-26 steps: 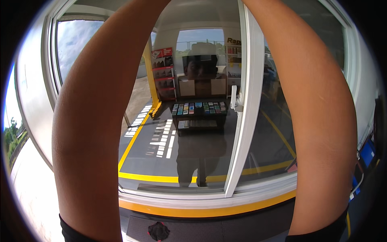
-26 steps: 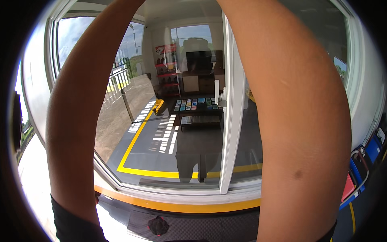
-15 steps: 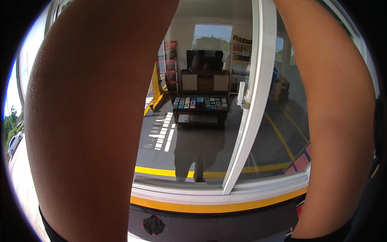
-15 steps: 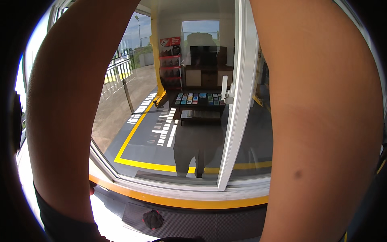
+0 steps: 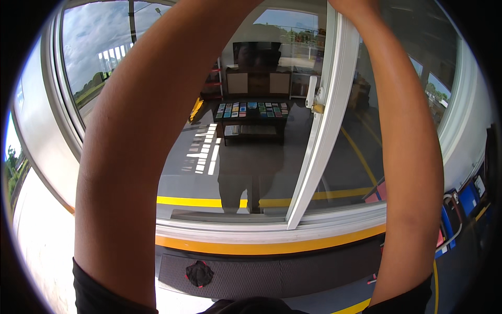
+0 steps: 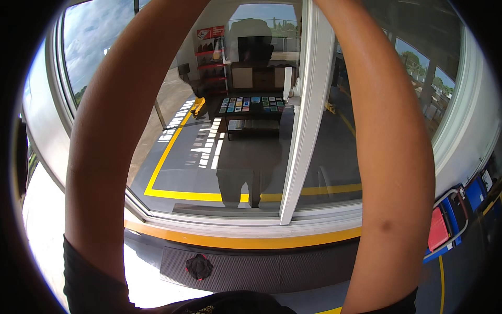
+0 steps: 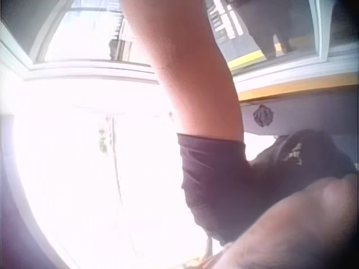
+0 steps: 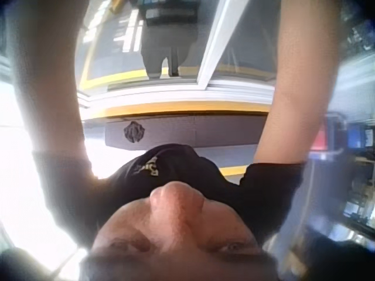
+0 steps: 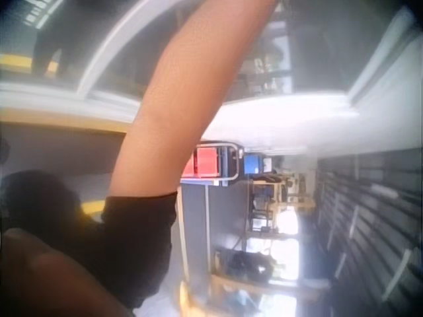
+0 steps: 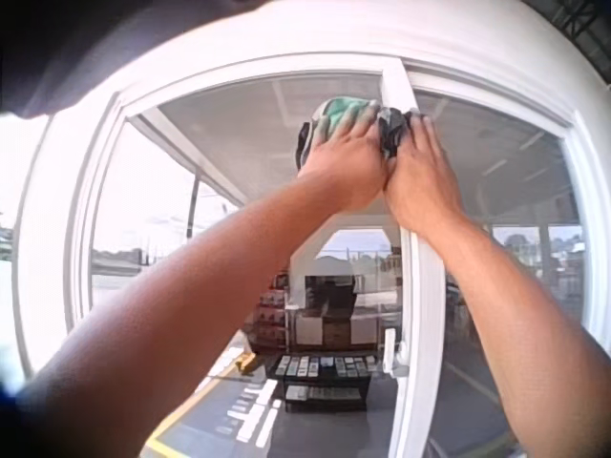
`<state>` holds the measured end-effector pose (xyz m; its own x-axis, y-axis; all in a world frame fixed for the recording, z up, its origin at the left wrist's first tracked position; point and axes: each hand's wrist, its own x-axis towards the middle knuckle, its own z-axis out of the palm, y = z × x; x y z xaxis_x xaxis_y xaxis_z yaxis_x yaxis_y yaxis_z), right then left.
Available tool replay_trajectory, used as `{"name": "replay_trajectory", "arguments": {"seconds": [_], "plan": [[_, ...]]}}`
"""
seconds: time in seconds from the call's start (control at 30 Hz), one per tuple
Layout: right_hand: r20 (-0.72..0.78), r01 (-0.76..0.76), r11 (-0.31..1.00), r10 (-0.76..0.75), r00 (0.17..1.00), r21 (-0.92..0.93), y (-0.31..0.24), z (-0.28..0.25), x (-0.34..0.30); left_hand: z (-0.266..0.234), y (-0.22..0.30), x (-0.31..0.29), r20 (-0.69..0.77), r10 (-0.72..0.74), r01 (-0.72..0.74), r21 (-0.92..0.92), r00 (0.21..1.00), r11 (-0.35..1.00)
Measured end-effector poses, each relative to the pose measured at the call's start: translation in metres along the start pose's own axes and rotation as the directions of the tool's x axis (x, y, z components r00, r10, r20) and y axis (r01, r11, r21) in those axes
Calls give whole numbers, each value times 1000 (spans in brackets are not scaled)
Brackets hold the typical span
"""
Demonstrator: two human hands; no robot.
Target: The person wipes a large glass window and a reception counter using cloths. They move between the window and the counter, wiping different sections with both hands.
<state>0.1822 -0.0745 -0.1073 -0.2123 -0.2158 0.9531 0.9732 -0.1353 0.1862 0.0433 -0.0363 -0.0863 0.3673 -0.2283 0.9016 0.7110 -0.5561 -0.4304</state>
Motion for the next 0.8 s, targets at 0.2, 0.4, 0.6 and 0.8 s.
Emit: {"name": "replay_trajectory", "arguments": {"seconds": [0.2, 0.4, 0.6, 0.8], "plan": [[307, -135, 984, 95, 947, 113, -55, -62, -229, 4, 90, -221, 107, -40, 54, -133, 993, 990], [494, -212, 963, 106, 863, 164, -86, -130, -403, -11, 179, -384, 391, -64, 126, -134, 918, 983], [615, -317, 925, 129, 778, 208, -124, -177, -527, -15, 203, -510, 536, 140, -32, -207, 832, 978], [688, -477, 877, 312, 655, 57, -174, -223, -607, -24, 209, -581, 603, 434, -298, -317, 670, 900]]}}
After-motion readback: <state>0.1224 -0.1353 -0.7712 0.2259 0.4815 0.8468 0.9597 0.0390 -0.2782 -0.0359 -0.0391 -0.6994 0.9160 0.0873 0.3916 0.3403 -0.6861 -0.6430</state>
